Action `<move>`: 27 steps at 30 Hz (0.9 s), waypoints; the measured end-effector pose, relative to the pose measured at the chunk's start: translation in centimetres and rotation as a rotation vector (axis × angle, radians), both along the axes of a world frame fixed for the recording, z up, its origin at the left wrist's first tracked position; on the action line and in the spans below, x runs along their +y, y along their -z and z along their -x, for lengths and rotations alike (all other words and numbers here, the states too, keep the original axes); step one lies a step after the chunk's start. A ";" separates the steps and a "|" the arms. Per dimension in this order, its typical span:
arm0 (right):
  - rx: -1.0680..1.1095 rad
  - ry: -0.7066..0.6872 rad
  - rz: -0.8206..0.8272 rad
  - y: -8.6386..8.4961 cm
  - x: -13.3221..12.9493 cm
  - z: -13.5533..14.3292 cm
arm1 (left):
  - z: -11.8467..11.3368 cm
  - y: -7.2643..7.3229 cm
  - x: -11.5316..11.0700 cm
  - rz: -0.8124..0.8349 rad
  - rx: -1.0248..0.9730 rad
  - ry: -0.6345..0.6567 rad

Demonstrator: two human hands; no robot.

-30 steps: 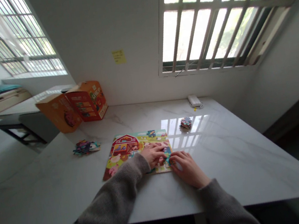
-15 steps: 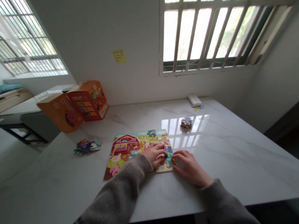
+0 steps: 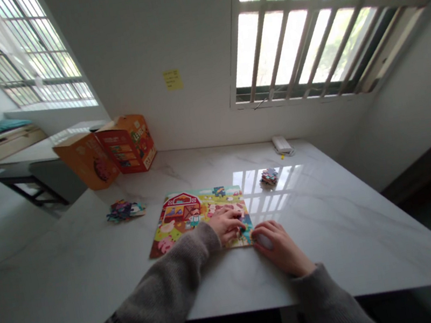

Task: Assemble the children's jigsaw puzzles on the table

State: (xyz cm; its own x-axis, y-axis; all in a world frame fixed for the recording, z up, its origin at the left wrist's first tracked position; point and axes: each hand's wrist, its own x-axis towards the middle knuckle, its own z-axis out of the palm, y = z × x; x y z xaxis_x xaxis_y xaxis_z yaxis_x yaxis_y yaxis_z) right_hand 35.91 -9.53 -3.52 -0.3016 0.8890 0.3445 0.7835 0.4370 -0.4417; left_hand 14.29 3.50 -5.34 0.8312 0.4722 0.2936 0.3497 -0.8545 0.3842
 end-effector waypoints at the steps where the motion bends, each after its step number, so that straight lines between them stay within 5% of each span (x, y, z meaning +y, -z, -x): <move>1: -0.004 -0.001 -0.003 0.0 0.0 0.0 | -0.1 0.2 0.1 0.000 -0.002 -0.001; 12: -0.043 0.017 -0.045 0.5 0.0 0.3 | -0.2 0.8 0.3 -0.045 -0.044 0.023; 16: -0.039 0.023 -0.025 0.4 -0.1 0.3 | 0.5 -0.9 0.7 -0.061 -0.156 0.017; 22: -0.021 0.015 0.053 -0.9 -0.5 0.4 | 5.8 -6.1 1.5 -0.001 -0.518 -0.210; 27: 0.010 0.031 0.069 -1.1 -0.6 0.4 | 12.0 -5.2 1.0 0.014 -0.438 -0.274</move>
